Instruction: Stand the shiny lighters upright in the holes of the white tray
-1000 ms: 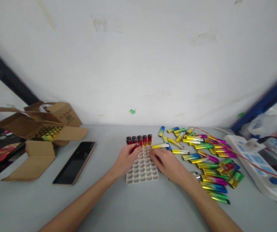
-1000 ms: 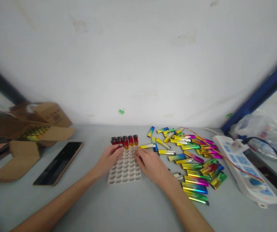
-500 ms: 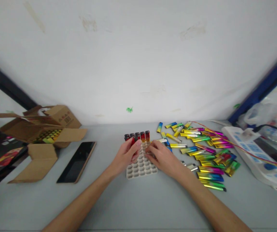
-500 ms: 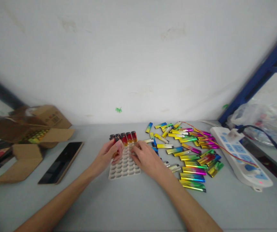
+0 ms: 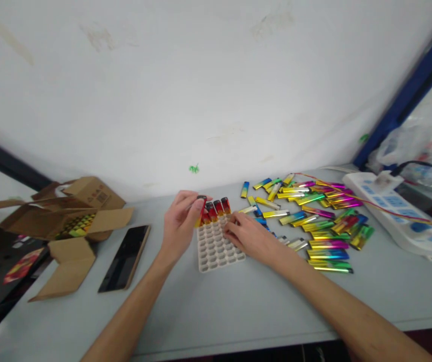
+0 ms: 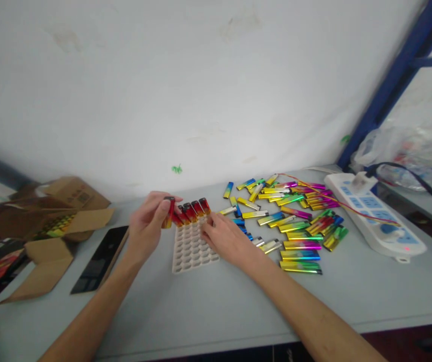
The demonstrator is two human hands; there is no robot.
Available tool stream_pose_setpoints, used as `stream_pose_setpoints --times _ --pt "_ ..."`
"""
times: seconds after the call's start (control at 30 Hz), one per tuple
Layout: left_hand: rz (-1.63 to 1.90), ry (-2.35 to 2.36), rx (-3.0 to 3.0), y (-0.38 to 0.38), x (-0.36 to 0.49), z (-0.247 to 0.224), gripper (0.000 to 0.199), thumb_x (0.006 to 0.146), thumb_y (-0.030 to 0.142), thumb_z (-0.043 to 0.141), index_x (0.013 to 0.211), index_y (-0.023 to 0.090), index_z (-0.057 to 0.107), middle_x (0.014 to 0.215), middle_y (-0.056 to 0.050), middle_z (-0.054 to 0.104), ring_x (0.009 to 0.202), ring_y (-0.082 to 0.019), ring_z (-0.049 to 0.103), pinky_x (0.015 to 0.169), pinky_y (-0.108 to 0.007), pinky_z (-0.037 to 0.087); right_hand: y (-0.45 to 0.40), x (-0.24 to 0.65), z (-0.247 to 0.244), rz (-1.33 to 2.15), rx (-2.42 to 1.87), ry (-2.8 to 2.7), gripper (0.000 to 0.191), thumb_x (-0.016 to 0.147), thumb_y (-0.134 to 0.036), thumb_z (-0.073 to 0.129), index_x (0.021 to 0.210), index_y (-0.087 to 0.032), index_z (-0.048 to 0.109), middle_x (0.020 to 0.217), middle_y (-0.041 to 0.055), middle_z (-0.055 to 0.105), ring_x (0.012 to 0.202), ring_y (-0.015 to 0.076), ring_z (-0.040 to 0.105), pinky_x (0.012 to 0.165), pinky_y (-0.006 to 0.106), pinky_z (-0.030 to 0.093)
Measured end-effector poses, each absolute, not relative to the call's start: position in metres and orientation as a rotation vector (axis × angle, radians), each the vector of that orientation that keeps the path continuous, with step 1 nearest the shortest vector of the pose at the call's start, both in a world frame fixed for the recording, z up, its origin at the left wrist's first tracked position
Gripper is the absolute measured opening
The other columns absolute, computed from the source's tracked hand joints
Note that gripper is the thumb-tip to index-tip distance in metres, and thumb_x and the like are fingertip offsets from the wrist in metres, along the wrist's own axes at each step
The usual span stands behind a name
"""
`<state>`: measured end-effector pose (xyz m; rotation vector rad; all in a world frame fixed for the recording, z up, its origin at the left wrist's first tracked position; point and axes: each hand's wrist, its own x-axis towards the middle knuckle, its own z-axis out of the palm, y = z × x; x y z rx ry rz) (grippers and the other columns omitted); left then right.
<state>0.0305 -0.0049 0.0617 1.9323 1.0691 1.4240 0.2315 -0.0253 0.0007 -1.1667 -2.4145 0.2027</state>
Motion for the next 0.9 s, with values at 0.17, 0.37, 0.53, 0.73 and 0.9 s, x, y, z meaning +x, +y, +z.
stream_pose_setpoints --times 0.17,0.37,0.53,0.73,0.9 --pt "1.301 1.153 2.235 0.012 0.034 0.05 0.022 0.095 0.038 0.07 0.106 0.022 0.079 0.104 -0.007 0.078 0.097 -0.021 0.072 0.093 -0.035 0.058 -0.03 0.224 -0.002 0.082 -1.3 -2.404 0.022 0.106 -0.026 0.054 0.101 -0.016 0.073 0.106 0.0123 0.067 0.096 0.0249 0.067 0.089 0.038 0.053" --pt "1.208 1.164 2.544 0.025 0.033 0.029 0.015 0.091 0.035 0.075 0.1 0.024 0.08 0.101 -0.008 0.078 0.105 -0.025 0.067 0.096 -0.043 0.056 -0.032 0.217 -0.007 0.09 -1.345 -2.491 0.026 0.107 -0.019 0.046 0.106 -0.016 0.072 0.103 0.0123 0.075 0.092 0.0256 0.071 0.086 0.037 0.052" --pt "1.24 1.204 2.661 0.028 0.031 0.027 0.016 0.093 0.035 0.074 0.1 0.023 0.082 0.109 -0.009 0.072 0.107 -0.025 0.064 0.096 -0.043 0.056 -0.033 0.218 -0.003 0.145 -1.404 -2.469 0.029 0.109 -0.023 0.043 0.109 -0.016 0.072 0.101 0.0133 0.076 0.09 0.0248 0.072 0.084 0.034 0.052" --pt "1.157 1.255 2.702 0.027 0.029 0.027 0.017 0.098 0.032 0.067 0.102 0.022 0.08 0.113 -0.009 0.073 0.107 -0.024 0.066 0.097 -0.043 0.055 -0.033 0.219 0.003 0.188 -1.438 -2.473 0.03 0.11 -0.027 0.043 0.11 -0.017 0.071 0.106 0.0121 0.077 0.096 0.026 0.072 0.087 0.036 0.052" --pt "1.158 1.252 2.803 0.028 0.026 0.02 0.017 0.1 0.032 0.064 0.106 0.022 0.077 0.119 -0.01 0.071 0.11 -0.026 0.066 0.098 -0.044 0.055 -0.034 0.219 0.006 0.194 -1.432 -2.469 0.028 0.109 -0.025 0.045 0.108 -0.016 0.071 0.104 0.011 0.076 0.096 0.0255 0.072 0.087 0.036 0.051"
